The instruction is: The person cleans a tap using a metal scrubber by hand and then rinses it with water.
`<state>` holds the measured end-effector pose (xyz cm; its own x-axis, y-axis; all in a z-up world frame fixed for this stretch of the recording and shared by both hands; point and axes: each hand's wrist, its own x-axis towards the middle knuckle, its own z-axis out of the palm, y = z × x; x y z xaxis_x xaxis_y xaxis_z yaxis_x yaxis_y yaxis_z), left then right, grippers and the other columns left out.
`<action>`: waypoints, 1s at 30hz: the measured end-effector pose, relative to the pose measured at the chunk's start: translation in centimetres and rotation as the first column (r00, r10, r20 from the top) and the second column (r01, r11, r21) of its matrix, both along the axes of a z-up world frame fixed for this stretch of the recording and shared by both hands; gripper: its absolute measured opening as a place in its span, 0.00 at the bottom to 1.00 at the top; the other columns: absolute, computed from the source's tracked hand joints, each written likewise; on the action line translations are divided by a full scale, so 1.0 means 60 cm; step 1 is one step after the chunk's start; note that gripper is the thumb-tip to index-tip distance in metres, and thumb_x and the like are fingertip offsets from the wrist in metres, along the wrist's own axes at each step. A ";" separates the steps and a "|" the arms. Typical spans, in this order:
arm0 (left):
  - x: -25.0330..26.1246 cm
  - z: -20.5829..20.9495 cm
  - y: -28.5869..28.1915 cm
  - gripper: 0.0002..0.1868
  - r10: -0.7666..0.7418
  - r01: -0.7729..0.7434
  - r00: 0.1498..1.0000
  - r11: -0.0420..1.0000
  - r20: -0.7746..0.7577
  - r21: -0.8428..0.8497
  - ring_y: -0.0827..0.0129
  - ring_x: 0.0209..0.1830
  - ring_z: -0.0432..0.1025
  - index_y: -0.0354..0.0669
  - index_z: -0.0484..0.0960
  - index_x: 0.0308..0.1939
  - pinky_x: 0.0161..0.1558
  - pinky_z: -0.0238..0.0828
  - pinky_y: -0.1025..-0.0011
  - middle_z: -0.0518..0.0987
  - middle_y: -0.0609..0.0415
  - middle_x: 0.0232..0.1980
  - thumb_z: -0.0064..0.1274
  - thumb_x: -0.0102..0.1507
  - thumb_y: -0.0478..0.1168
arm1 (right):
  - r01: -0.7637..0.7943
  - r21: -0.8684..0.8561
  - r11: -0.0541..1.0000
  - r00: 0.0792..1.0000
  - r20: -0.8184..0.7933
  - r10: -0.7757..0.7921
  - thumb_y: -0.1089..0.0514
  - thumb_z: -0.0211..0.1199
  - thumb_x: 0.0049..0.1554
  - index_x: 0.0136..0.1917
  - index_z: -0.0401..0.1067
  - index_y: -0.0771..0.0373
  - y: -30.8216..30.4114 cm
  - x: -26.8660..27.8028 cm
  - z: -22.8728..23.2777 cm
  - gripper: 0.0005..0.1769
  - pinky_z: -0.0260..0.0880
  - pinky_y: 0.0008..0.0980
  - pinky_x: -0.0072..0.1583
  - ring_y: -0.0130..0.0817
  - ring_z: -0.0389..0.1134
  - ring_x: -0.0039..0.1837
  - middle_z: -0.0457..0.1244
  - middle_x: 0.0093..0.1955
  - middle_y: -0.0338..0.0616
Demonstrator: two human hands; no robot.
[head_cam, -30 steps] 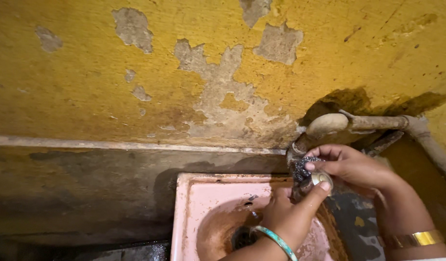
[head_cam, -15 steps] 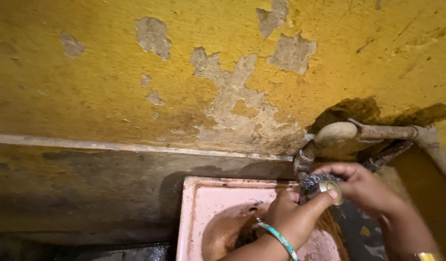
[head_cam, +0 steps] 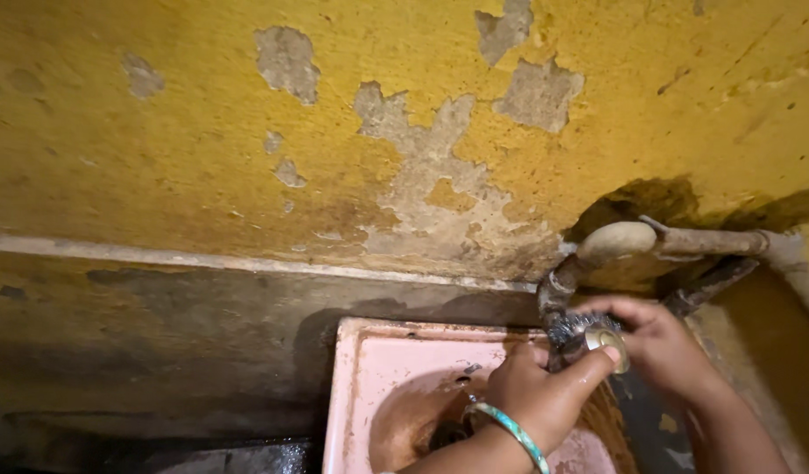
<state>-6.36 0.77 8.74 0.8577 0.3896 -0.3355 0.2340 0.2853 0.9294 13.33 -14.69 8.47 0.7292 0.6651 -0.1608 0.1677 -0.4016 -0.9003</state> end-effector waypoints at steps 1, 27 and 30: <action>-0.002 0.000 0.000 0.37 -0.003 0.003 1.000 1.000 -0.002 0.001 0.61 0.41 0.83 0.40 0.86 0.36 0.46 0.77 0.66 0.87 0.48 0.38 0.62 0.43 0.70 | 0.003 0.000 1.000 1.000 -0.002 -0.003 0.71 0.64 0.48 0.59 0.78 0.68 0.006 -0.001 0.001 0.23 0.75 0.37 0.57 0.34 0.75 0.51 0.75 0.53 0.47; -0.029 0.047 0.016 0.51 -0.009 0.035 0.989 0.984 -0.148 0.172 0.55 0.60 0.72 0.45 0.68 0.59 0.62 0.68 0.60 0.77 0.47 0.56 0.61 0.43 0.73 | 0.325 0.125 0.938 0.926 -0.244 -0.288 0.62 0.62 0.57 0.61 0.70 0.59 -0.001 -0.061 0.054 0.18 0.67 0.36 0.46 0.32 0.67 0.47 0.67 0.48 0.44; -0.027 0.044 0.011 0.54 0.008 0.020 0.985 0.988 -0.174 0.156 0.56 0.65 0.65 0.45 0.67 0.63 0.66 0.61 0.58 0.77 0.50 0.58 0.62 0.42 0.72 | 0.346 -0.014 0.938 0.930 -0.131 -0.344 0.60 0.63 0.53 0.63 0.74 0.60 0.009 -0.064 0.100 0.23 0.69 0.37 0.45 0.34 0.68 0.45 0.70 0.47 0.44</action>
<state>-7.98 1.43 11.40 0.7942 0.4443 -0.4145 0.3966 0.1377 0.9076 9.46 -14.14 14.47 0.8872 0.3781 -0.2642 -0.0981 -0.4050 -0.9090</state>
